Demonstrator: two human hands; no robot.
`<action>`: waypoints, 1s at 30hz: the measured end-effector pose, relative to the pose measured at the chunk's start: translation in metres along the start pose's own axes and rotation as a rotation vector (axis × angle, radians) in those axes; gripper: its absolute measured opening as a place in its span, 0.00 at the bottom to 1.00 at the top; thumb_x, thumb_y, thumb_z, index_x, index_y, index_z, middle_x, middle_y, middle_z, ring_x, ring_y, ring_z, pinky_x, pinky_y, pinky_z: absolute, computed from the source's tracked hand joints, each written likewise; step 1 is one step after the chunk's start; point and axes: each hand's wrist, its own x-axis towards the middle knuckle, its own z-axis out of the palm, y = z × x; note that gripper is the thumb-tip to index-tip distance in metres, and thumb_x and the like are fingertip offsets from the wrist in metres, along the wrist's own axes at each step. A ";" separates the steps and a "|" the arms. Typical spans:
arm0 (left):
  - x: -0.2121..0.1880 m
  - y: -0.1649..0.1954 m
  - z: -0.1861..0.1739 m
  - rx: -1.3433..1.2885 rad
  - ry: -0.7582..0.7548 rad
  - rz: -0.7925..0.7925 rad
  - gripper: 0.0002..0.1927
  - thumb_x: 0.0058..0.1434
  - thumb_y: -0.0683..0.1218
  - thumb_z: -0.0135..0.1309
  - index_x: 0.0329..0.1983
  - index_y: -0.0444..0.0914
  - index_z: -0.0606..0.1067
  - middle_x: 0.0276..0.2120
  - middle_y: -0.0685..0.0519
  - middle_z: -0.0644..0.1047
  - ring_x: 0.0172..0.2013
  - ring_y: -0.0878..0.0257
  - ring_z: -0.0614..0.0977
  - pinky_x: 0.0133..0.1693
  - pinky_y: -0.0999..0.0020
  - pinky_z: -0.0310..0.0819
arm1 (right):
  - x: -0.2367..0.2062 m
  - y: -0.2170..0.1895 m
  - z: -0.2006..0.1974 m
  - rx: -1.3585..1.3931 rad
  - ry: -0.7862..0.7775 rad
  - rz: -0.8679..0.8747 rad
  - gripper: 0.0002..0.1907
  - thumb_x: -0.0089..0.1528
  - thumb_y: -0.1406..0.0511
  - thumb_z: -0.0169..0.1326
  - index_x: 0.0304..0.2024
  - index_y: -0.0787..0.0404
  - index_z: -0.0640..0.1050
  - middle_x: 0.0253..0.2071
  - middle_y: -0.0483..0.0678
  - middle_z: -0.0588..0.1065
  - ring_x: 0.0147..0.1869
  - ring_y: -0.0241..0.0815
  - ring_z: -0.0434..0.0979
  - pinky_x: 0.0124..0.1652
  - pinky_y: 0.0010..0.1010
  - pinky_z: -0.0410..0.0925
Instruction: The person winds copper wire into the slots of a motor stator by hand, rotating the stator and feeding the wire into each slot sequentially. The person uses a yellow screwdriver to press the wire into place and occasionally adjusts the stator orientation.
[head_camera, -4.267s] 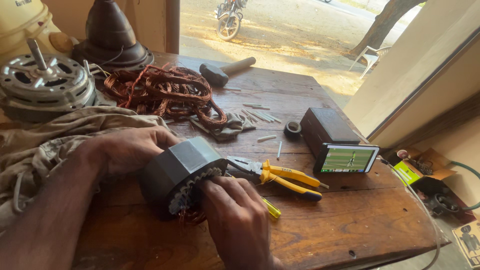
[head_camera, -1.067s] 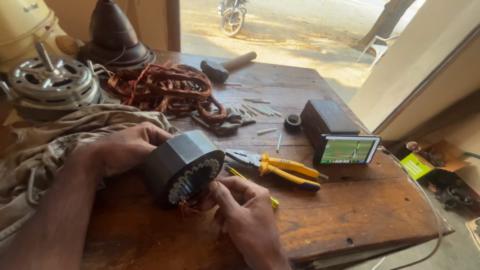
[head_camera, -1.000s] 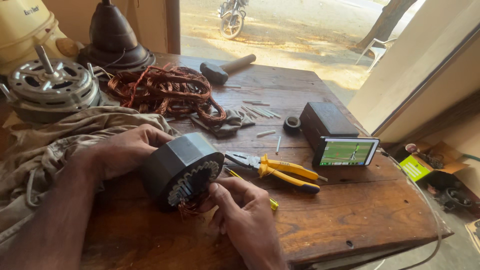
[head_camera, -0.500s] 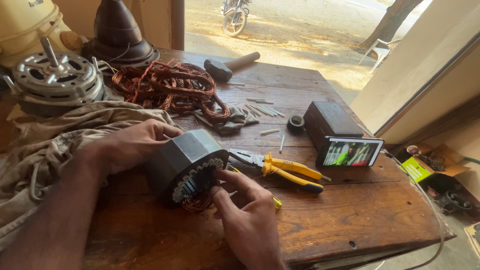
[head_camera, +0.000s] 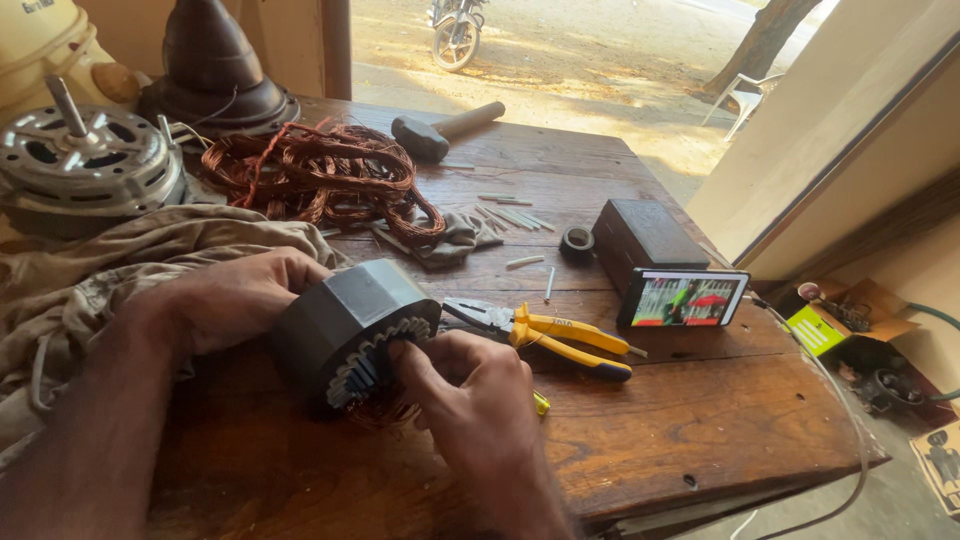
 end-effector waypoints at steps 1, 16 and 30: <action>-0.001 -0.001 -0.001 -0.006 -0.012 0.008 0.16 0.53 0.39 0.62 0.45 0.30 0.84 0.34 0.48 0.87 0.29 0.66 0.85 0.35 0.69 0.82 | 0.001 0.001 0.000 0.073 -0.054 -0.010 0.16 0.62 0.57 0.59 0.38 0.64 0.86 0.23 0.46 0.81 0.21 0.31 0.77 0.20 0.25 0.69; 0.000 -0.004 -0.008 -0.030 -0.100 0.080 0.18 0.54 0.42 0.61 0.47 0.29 0.84 0.35 0.46 0.87 0.30 0.65 0.86 0.37 0.68 0.83 | 0.008 0.033 -0.003 0.645 -0.395 -0.013 0.12 0.69 0.62 0.54 0.46 0.64 0.83 0.21 0.38 0.68 0.18 0.25 0.59 0.18 0.18 0.53; -0.005 -0.003 -0.005 -0.013 -0.046 0.059 0.18 0.53 0.41 0.64 0.48 0.31 0.84 0.37 0.44 0.87 0.32 0.62 0.87 0.39 0.63 0.86 | 0.003 0.033 0.022 0.113 0.199 -0.459 0.06 0.61 0.66 0.63 0.38 0.63 0.84 0.25 0.45 0.83 0.23 0.26 0.77 0.22 0.21 0.69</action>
